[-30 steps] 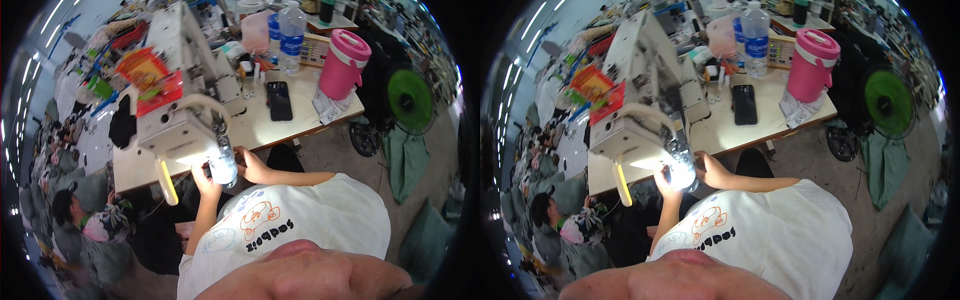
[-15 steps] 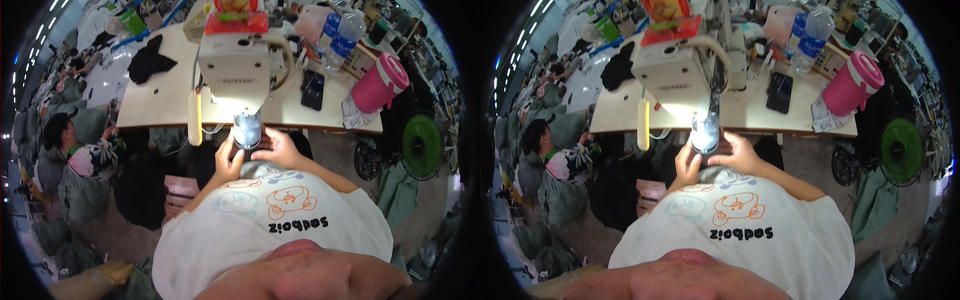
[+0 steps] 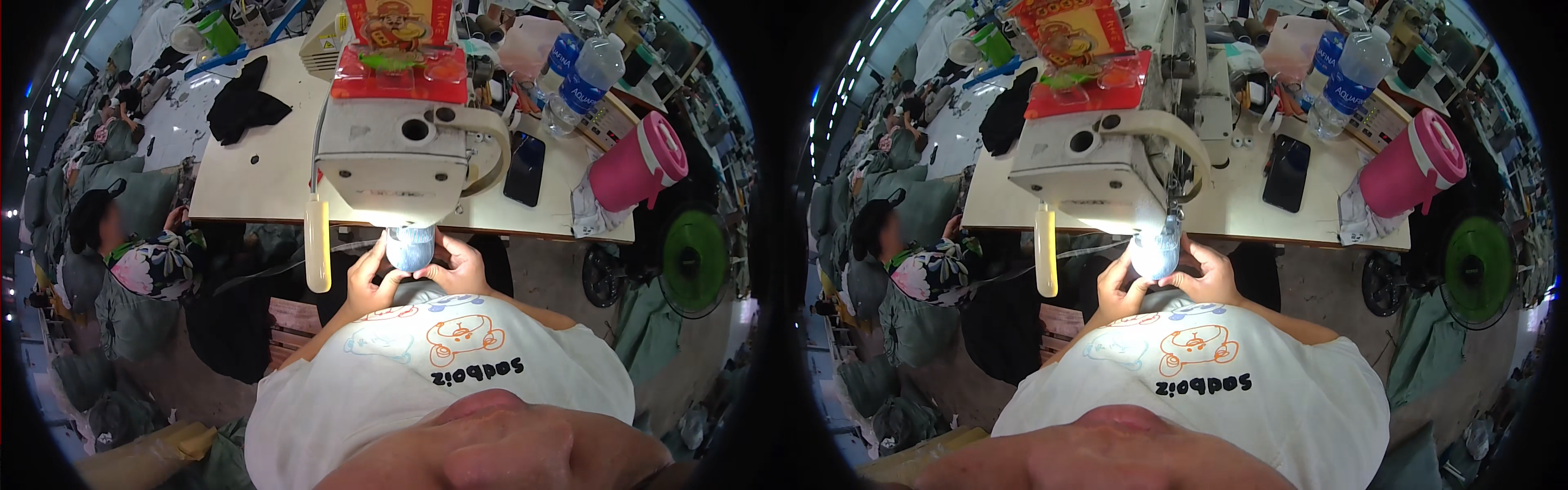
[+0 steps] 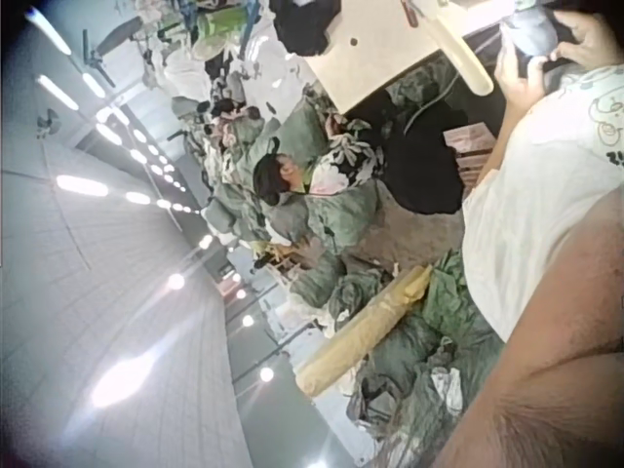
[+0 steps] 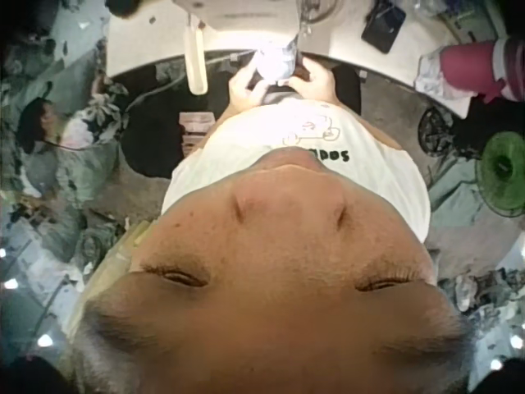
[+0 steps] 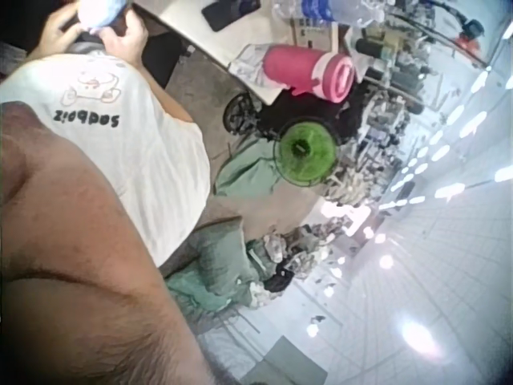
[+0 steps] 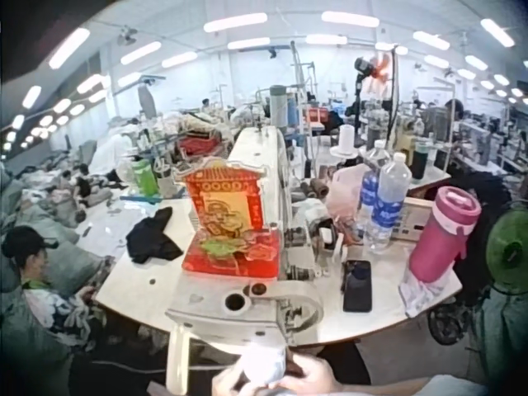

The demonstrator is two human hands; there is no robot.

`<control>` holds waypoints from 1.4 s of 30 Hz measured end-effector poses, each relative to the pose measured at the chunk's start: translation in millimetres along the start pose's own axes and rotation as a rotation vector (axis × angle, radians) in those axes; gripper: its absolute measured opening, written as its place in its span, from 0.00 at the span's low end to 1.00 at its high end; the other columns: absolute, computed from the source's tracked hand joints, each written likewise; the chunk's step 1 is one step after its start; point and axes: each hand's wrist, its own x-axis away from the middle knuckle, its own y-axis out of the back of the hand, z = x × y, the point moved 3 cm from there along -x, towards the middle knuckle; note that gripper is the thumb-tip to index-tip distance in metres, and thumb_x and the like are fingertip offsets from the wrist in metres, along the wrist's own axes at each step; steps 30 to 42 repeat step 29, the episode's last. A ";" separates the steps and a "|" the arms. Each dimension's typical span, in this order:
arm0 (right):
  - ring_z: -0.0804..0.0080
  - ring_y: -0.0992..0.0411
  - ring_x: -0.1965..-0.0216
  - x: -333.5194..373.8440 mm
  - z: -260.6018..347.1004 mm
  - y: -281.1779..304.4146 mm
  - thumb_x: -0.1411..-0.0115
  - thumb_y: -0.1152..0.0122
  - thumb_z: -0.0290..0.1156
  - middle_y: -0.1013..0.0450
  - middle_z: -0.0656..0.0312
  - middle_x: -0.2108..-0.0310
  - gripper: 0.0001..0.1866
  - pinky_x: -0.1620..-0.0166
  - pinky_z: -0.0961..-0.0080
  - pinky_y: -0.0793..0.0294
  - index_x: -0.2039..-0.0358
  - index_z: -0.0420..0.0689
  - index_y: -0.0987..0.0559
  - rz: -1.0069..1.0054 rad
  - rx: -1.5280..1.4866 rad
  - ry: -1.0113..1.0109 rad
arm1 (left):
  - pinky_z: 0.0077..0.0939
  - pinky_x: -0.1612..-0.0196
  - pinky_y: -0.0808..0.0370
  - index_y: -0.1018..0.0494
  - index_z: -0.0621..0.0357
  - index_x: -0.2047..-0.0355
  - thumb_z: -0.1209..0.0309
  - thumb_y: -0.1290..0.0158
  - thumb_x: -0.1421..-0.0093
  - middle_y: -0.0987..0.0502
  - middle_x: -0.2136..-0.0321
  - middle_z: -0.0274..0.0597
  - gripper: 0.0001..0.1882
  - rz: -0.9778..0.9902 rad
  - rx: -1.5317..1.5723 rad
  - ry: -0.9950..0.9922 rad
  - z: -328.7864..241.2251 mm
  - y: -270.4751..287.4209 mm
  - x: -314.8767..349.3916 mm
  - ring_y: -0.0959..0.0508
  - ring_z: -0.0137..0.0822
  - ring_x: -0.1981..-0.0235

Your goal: The person sets up a sewing machine by adjusting the machine head, pressing buttons on the control panel, trimming thread with snips, and threading a bobbin into a bobbin case before inserting it into the machine.

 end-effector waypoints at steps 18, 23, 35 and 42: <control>0.73 0.20 0.66 -27.4 154.6 37.8 0.41 0.27 0.26 0.16 0.56 0.63 0.18 0.59 0.75 0.23 0.51 0.35 0.16 0.284 0.690 0.224 | 0.25 0.48 0.25 0.33 0.68 0.36 0.73 0.38 0.40 0.27 0.42 0.44 0.32 -0.242 0.442 0.060 -44.0 39.6 -44.7 0.25 0.32 0.51; 0.63 0.20 0.64 -23.7 195.5 22.8 0.42 0.27 0.27 0.17 0.54 0.61 0.18 0.59 0.71 0.22 0.52 0.36 0.16 0.516 0.744 0.304 | 0.27 0.48 0.27 0.33 0.63 0.37 0.57 0.34 0.36 0.28 0.47 0.38 0.34 -0.236 0.668 -0.038 -60.7 12.8 -46.2 0.27 0.29 0.52; 0.56 0.22 0.58 -25.3 171.2 -2.7 0.38 0.30 0.36 0.20 0.57 0.56 0.17 0.53 0.62 0.24 0.50 0.44 0.17 0.570 0.980 0.644 | 0.39 0.39 0.35 0.32 0.55 0.37 0.59 0.39 0.32 0.25 0.43 0.32 0.27 -0.430 0.905 0.131 -71.6 12.6 -63.5 0.28 0.31 0.44; 0.56 0.22 0.58 -25.3 171.2 -2.7 0.38 0.30 0.36 0.20 0.57 0.56 0.17 0.53 0.62 0.24 0.50 0.44 0.17 0.570 0.980 0.644 | 0.39 0.39 0.35 0.32 0.55 0.37 0.59 0.39 0.32 0.25 0.43 0.32 0.27 -0.430 0.905 0.131 -71.6 12.6 -63.5 0.28 0.31 0.44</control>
